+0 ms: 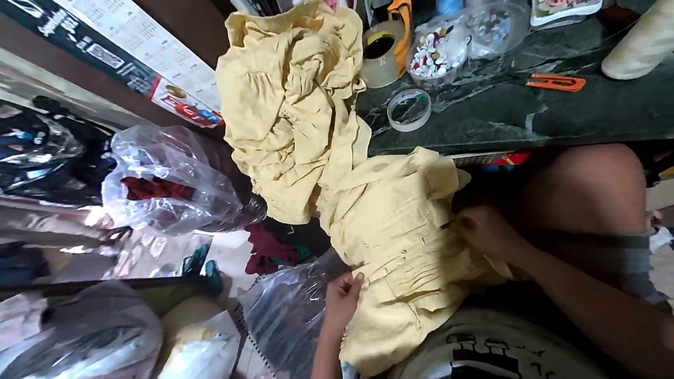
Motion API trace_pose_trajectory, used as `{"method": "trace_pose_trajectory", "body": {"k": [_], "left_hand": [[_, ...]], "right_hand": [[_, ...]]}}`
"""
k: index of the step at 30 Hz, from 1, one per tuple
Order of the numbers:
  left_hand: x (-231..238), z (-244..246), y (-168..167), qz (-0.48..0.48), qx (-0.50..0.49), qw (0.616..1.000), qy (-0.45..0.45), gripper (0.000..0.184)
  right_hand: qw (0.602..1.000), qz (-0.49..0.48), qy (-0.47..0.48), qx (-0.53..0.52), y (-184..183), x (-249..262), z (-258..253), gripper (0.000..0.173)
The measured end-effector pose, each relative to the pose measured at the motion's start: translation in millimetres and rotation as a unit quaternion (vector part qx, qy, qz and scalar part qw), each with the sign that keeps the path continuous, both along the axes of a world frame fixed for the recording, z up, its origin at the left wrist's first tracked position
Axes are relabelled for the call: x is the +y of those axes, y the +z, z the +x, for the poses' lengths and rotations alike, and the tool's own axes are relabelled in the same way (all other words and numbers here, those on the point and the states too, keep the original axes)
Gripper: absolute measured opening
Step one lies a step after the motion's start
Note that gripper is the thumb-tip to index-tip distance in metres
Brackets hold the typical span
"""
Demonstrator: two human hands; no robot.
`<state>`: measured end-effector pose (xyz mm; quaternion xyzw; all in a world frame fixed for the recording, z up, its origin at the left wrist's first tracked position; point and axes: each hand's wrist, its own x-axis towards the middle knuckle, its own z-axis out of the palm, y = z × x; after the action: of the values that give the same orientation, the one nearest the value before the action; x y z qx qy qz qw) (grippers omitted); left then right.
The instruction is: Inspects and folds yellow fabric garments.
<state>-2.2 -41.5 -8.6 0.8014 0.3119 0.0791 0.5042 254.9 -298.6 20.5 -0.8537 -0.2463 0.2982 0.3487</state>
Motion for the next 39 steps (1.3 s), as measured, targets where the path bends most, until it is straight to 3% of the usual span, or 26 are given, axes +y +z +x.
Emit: {"method": "trace_pose_trajectory", "body": {"k": [3, 5, 7, 9, 12, 14, 17, 20, 22, 23, 26, 28, 31, 33, 36, 39], "left_hand": [[-5.1, 6.3, -4.0, -0.037, 0.080, 0.995, 0.043, 0.024], [-8.0, 14.9, 6.4, -0.120, 0.109, 0.983, 0.087, 0.040], [-3.2, 23.0, 8.2, -0.223, 0.084, 0.964, 0.119, 0.047], [8.1, 29.4, 1.1, -0.302, 0.031, 0.940, 0.155, 0.035], [24.8, 44.5, 15.8, -0.326, -0.031, 0.925, 0.191, 0.020], [32.6, 50.7, 41.3, -0.282, -0.110, 0.934, 0.189, 0.024], [33.1, 45.1, 92.1, -0.132, -0.195, 0.956, 0.177, 0.024], [20.2, 25.4, 122.0, 0.012, -0.186, 0.971, 0.151, 0.018], [14.3, 12.6, 107.3, 0.059, -0.135, 0.980, 0.131, 0.012], [11.1, 6.9, 91.2, 0.055, -0.095, 0.986, 0.124, 0.018], [5.0, -3.5, 28.3, -0.018, -0.008, 0.994, 0.107, 0.028], [4.7, -2.7, 0.2, -0.053, 0.001, 0.990, 0.131, 0.024], [10.6, 11.1, -0.7, -0.074, -0.048, 0.978, 0.189, 0.029], [22.0, 18.8, -0.5, -0.037, -0.072, 0.979, 0.185, 0.029], [35.3, 17.2, -5.0, 0.100, 0.000, 0.989, 0.113, 0.031], [17.0, 15.0, 9.1, 0.235, 0.092, 0.967, 0.039, 0.049]], "right_hand": [[0.992, 0.021, -0.068, 0.106, -0.8, 5.1, 3.6, 0.034], [0.965, 0.056, -0.177, 0.186, 1.4, 10.6, 5.3, 0.044], [0.936, 0.076, -0.246, 0.239, -4.8, 18.8, 5.8, 0.053], [0.924, 0.088, -0.249, 0.276, -8.8, 24.4, 3.9, 0.056], [0.913, 0.150, -0.242, 0.292, -2.2, 31.1, 5.4, 0.026], [0.902, 0.222, -0.241, 0.281, 16.0, 27.6, 10.4, 0.012], [0.890, 0.299, -0.251, 0.236, 51.5, 12.0, 10.4, 0.011], [0.877, 0.347, -0.263, 0.204, 70.7, -7.9, 3.2, 0.014], [0.889, 0.319, -0.268, 0.188, 66.1, -14.8, -0.1, 0.017], [0.900, 0.297, -0.263, 0.181, 55.5, -15.6, -0.5, 0.016], [0.922, 0.214, -0.262, 0.188, 19.7, -9.9, -3.1, 0.012], [0.926, 0.182, -0.258, 0.205, 13.2, -5.6, -5.4, 0.011], [0.935, 0.196, -0.228, 0.190, 20.6, -2.9, -6.2, 0.008], [0.939, 0.207, -0.216, 0.170, 22.6, -1.5, -5.5, 0.007], [0.954, 0.186, -0.207, 0.109, 10.4, -0.9, -2.8, 0.007], [0.960, 0.163, -0.228, -0.018, 2.6, -8.6, -6.9, 0.025]]}}
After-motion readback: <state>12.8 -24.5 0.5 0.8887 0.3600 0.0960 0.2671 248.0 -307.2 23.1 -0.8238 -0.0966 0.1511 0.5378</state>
